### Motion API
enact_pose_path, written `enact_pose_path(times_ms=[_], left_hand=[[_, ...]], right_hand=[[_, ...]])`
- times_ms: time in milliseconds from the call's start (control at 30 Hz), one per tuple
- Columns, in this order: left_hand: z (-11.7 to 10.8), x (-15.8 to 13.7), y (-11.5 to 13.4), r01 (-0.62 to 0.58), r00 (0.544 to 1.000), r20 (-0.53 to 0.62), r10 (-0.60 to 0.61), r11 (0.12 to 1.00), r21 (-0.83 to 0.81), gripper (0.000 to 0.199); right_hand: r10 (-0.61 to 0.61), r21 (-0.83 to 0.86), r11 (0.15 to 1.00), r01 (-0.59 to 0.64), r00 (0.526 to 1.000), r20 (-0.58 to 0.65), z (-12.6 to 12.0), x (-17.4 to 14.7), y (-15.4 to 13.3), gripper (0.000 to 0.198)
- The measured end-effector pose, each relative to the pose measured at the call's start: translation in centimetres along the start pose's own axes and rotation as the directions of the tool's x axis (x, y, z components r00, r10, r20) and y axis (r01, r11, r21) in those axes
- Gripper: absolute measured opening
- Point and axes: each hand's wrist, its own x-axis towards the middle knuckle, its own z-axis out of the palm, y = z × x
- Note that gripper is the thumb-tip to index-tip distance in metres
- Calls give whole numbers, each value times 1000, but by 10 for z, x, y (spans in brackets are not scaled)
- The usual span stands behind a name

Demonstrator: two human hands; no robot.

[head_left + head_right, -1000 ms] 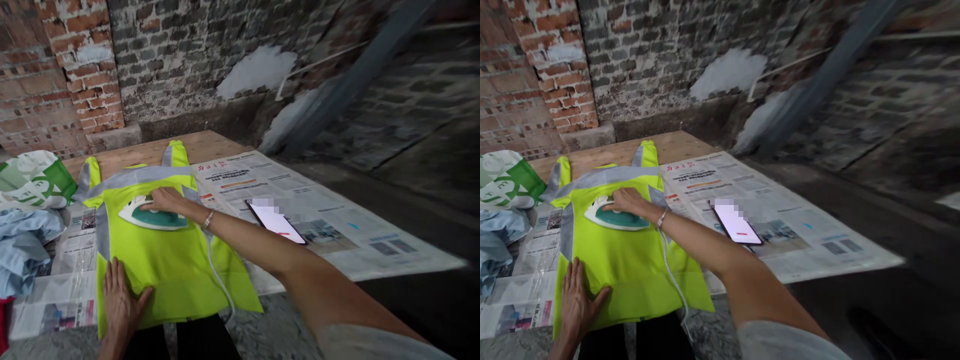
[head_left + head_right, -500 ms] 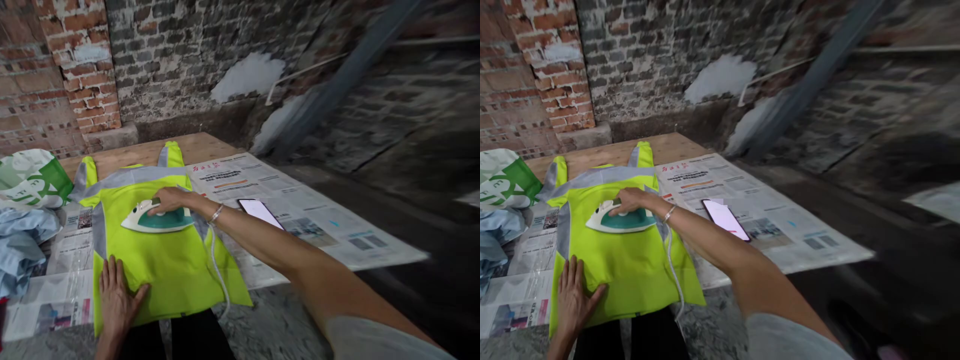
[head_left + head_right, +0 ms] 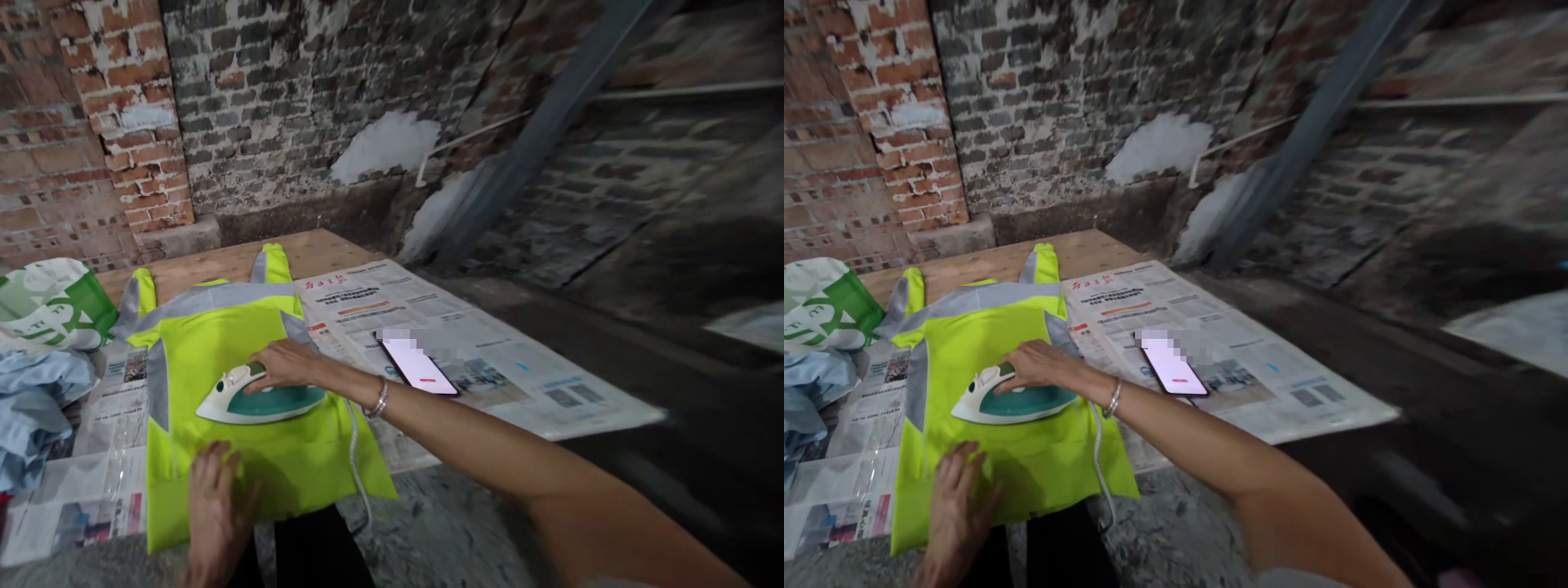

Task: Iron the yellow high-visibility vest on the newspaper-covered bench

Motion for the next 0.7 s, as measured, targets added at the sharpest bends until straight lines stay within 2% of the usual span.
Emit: enact_pose_path(times_ms=[100, 200, 267, 367, 533, 633, 700], left_hand=[[10, 13, 29, -125, 975, 161, 156, 974, -189, 41], [20, 22, 42, -165, 938, 261, 228, 956, -242, 55], [25, 23, 42, -183, 938, 245, 244, 951, -249, 55], [30, 21, 38, -220, 953, 149, 263, 942, -252, 54], [42, 19, 35, -298, 952, -2, 305, 929, -220, 57], [46, 17, 36, -280, 958, 9, 288, 936, -213, 57], [45, 15, 37, -255, 961, 53, 272, 943, -216, 57]], right_hand=[[20, -46, 999, -22, 999, -34, -4, 22, 13, 47], [7, -93, 996, -11, 999, -43, -12, 48, 30, 40], [3, -107, 994, -10, 998, -67, -17, 68, 46, 40], [33, -122, 991, -49, 991, -132, -23, 102, 72, 39], [154, -70, 981, -178, 953, -260, -23, 152, 105, 38], [234, -15, 968, -250, 925, -299, -22, 164, 110, 43], [234, -7, 970, -244, 935, -268, -25, 162, 108, 44]])
